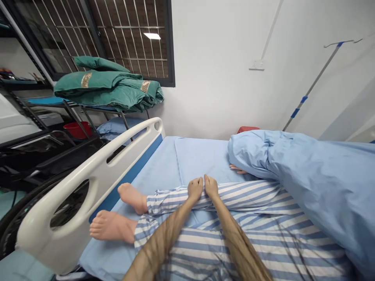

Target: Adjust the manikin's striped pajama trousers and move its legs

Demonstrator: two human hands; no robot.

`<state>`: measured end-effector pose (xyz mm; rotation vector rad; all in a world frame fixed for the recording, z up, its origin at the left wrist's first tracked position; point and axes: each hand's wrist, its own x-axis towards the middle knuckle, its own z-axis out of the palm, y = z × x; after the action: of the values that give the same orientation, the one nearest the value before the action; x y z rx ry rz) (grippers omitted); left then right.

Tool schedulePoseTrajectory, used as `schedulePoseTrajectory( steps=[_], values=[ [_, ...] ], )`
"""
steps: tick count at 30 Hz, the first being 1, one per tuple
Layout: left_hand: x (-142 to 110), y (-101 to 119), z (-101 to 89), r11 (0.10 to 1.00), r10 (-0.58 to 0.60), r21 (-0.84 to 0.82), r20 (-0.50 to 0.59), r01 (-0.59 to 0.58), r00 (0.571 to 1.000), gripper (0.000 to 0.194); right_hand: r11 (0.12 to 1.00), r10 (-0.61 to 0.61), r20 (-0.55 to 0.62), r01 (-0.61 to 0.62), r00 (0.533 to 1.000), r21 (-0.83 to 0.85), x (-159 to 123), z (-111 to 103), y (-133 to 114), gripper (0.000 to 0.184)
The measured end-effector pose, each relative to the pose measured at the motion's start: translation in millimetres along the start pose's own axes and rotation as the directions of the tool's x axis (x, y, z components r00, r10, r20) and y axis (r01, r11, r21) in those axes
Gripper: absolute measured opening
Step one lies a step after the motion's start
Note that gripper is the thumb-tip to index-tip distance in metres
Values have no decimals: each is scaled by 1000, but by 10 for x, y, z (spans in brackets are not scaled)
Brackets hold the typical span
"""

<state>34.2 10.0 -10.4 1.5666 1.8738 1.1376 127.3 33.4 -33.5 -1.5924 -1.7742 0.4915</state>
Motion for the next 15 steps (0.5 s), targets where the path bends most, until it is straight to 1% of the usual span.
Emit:
schedulePoseTrajectory(
  steps=[2,4,6,8,10,12,15],
  values=[
    [106,122,17,1000,12,-28,-16,-12,1000,44,990,-1,-69,10,998,141,34,-2,38,61],
    [183,230,85,999,-4,-42,-39,2,999,46,965,25,-123,8,992,261,64,-11,65,59],
    [188,285,194,998,-50,-43,-54,48,997,46,937,49,-157,9,986,348,78,-17,81,58],
    [129,281,302,994,-108,7,-57,109,993,43,919,79,-181,-1,980,395,76,-19,88,58],
    [51,243,373,986,-136,87,-45,139,990,39,918,95,-183,-16,979,396,65,-26,84,58],
    [-4,208,397,977,-143,155,-29,146,989,38,935,89,-151,-30,985,353,58,-59,67,58],
    [-27,207,386,974,-132,187,-2,130,991,41,982,32,-56,-21,998,187,92,-215,23,60]
  ],
)
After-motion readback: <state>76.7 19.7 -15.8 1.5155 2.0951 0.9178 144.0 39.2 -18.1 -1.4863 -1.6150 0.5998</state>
